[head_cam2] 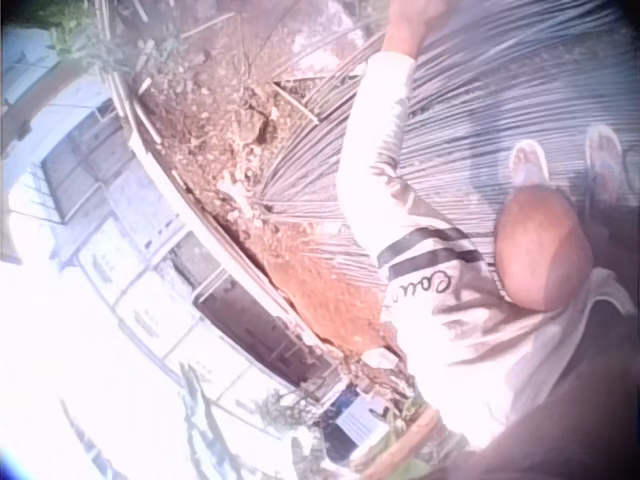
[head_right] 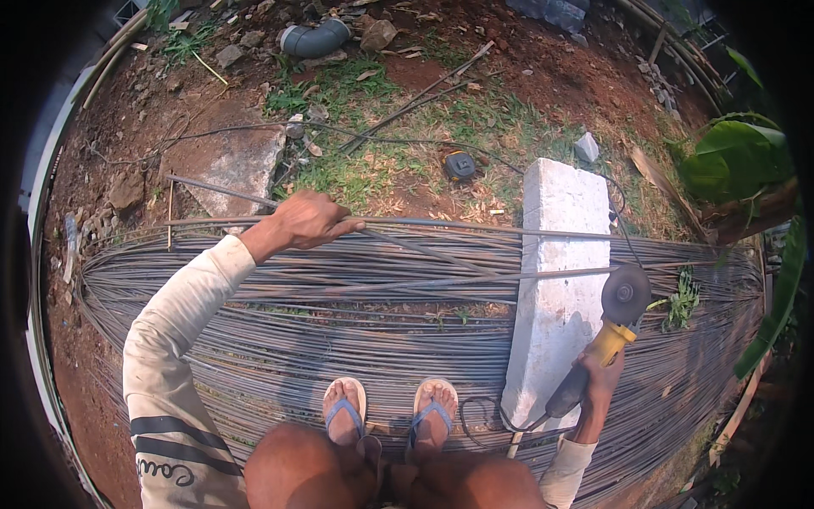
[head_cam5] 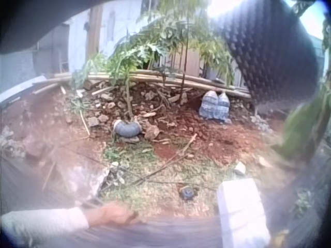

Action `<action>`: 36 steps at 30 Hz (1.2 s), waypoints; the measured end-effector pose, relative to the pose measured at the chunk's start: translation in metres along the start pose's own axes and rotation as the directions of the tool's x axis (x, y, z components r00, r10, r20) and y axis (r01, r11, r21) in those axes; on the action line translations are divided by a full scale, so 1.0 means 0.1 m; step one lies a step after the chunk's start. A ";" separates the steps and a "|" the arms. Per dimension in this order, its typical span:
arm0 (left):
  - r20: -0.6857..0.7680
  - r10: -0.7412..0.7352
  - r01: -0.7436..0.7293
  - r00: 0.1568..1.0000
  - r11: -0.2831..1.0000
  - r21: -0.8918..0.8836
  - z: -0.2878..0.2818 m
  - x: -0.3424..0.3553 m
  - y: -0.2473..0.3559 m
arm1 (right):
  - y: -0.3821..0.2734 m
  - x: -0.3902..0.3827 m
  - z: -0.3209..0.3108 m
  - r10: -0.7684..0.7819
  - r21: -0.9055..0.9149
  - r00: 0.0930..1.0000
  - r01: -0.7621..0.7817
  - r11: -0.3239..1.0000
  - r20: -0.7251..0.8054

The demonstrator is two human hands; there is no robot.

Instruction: The person uses an angle grinder to cut multiple metal rods laid on the ground. They position each rod, cut it, and then move the cut pieces aside while continuing with the next rod.

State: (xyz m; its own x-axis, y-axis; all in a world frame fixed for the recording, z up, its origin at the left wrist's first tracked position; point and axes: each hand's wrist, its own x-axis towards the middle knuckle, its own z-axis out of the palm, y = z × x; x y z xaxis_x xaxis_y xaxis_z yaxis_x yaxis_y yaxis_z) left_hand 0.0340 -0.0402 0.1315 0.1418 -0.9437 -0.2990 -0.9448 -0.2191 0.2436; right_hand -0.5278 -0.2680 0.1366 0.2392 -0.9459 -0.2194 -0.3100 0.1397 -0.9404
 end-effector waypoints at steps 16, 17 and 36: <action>0.052 0.002 0.007 0.999 0.987 -0.160 0.52 0.07 -0.04 | -0.04 -0.04 -0.16 0.018 -0.046 0.996 -0.023 0.999 -0.089; 0.074 -0.021 0.028 0.997 0.995 -0.095 0.29 0.04 -0.02 | -0.04 -0.05 -0.16 0.027 -0.040 0.995 -0.031 0.999 -0.100; 0.083 -0.020 0.050 0.996 0.921 -0.386 1.20 0.28 -0.19 | -0.25 -0.15 -0.16 0.007 -0.085 0.994 -0.017 0.996 -0.113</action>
State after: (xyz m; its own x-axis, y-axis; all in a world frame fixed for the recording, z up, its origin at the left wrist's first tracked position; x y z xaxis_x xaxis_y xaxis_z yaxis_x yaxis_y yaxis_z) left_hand 0.0202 -0.0323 0.0076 0.1357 -0.9154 -0.3789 -0.7490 -0.3451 0.5656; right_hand -0.5378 -0.2622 0.1678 0.1312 -0.9720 -0.1951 -0.3910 0.1301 -0.9111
